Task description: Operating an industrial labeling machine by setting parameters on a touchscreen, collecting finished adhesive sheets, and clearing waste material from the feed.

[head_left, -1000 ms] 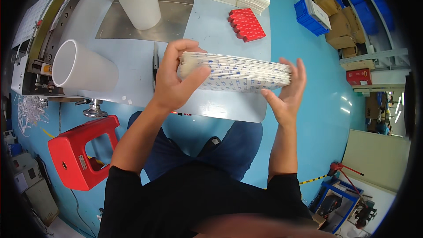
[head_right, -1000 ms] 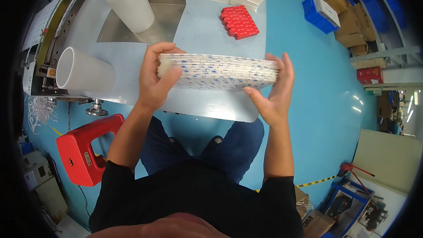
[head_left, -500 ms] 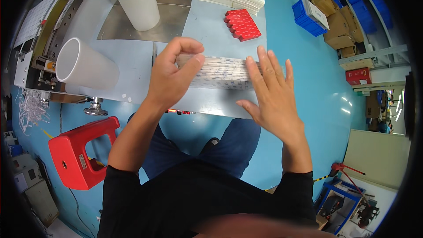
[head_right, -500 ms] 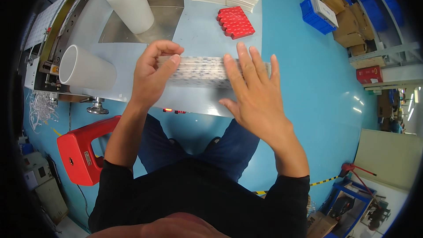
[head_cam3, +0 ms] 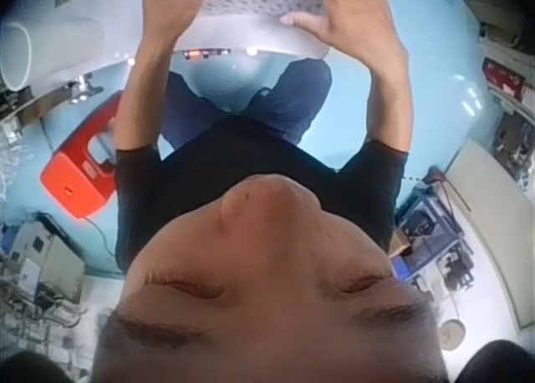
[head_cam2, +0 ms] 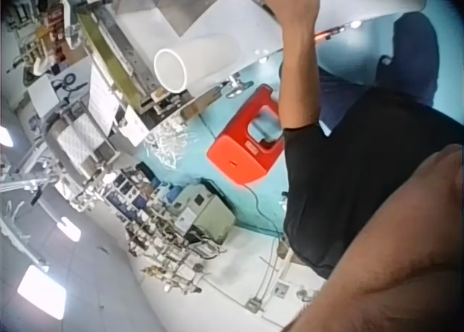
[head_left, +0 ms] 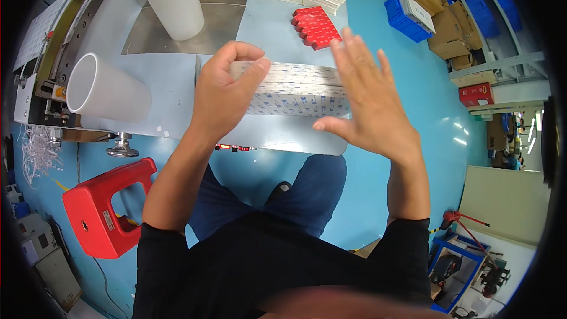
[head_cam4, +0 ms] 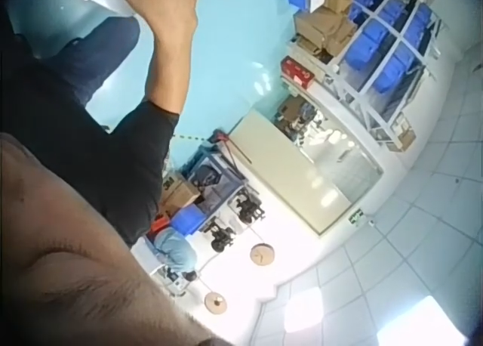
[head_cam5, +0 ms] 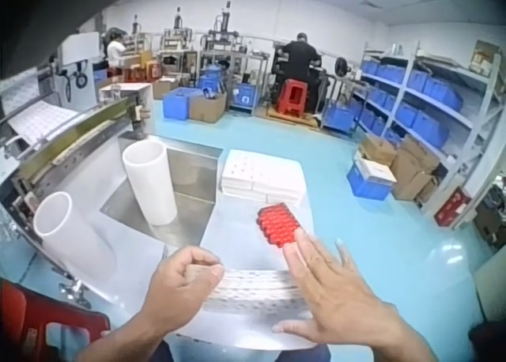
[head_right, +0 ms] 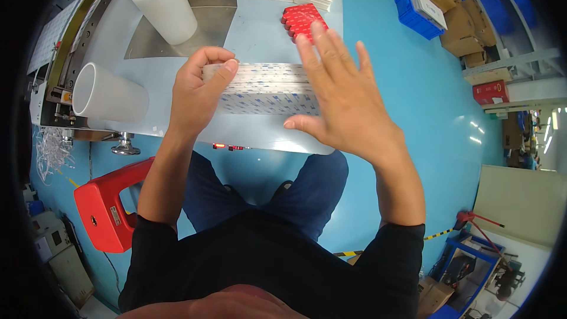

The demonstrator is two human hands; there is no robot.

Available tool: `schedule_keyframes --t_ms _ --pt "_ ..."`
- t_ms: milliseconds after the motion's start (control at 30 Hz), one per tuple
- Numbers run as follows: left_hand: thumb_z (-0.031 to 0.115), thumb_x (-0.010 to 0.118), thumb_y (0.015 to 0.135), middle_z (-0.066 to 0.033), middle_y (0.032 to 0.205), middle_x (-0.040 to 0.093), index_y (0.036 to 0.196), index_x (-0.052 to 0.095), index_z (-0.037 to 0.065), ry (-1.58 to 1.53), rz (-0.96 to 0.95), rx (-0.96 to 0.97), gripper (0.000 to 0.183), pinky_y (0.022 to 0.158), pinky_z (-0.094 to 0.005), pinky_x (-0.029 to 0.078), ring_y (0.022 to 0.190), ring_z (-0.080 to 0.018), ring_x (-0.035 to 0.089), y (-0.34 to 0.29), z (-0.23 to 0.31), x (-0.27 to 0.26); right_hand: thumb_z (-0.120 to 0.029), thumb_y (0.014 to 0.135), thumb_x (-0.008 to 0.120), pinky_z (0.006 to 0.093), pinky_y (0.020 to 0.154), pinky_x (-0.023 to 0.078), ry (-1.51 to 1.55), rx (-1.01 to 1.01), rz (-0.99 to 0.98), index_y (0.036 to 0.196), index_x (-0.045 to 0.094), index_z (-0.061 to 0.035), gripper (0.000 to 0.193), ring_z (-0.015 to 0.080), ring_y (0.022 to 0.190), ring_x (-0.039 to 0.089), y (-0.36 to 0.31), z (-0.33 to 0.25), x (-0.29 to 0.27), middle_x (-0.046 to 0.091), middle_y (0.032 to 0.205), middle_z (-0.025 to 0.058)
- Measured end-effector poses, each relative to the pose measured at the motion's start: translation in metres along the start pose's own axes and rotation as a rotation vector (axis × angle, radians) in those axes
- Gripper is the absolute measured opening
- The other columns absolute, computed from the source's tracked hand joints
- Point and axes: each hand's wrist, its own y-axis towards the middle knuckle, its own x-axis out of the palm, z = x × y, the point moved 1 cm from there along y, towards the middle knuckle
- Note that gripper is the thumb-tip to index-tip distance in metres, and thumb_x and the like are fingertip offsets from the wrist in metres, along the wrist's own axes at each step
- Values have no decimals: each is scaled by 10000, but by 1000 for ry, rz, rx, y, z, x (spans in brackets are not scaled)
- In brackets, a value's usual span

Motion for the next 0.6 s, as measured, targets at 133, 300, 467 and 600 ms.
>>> schedule_keyframes --t_ms 133,300,467,600 --pt "156 602 869 -24 839 609 927 583 21 -50 1 -13 148 672 -234 451 750 -71 544 4 -6 -5 -527 610 755 556 1092 178 -48 -19 -123 1454 218 -79 1096 350 1387 217 0 7 12 213 1504 179" --pt "132 592 862 -16 842 610 906 581 25 127 -1 -7 116 680 -230 447 749 -71 541 7 -2 -4 -483 610 773 556 1094 185 -74 -12 -100 1452 224 -83 1082 337 1382 235 13 4 19 249 1486 182" --pt "72 583 844 -36 853 615 913 584 12 -21 -13 35 91 727 -231 442 799 -93 554 16 -11 -5 -429 628 784 545 1089 212 -81 -25 -104 1448 236 -88 1043 338 1345 302 21 5 21 313 1450 179" --pt "87 607 842 -50 856 618 957 585 -2 26 -79 -55 147 751 -245 445 817 -98 563 28 -5 -6 -412 634 788 536 1082 234 -16 47 -203 1443 248 -89 1025 339 1295 372 34 10 16 391 1398 168"
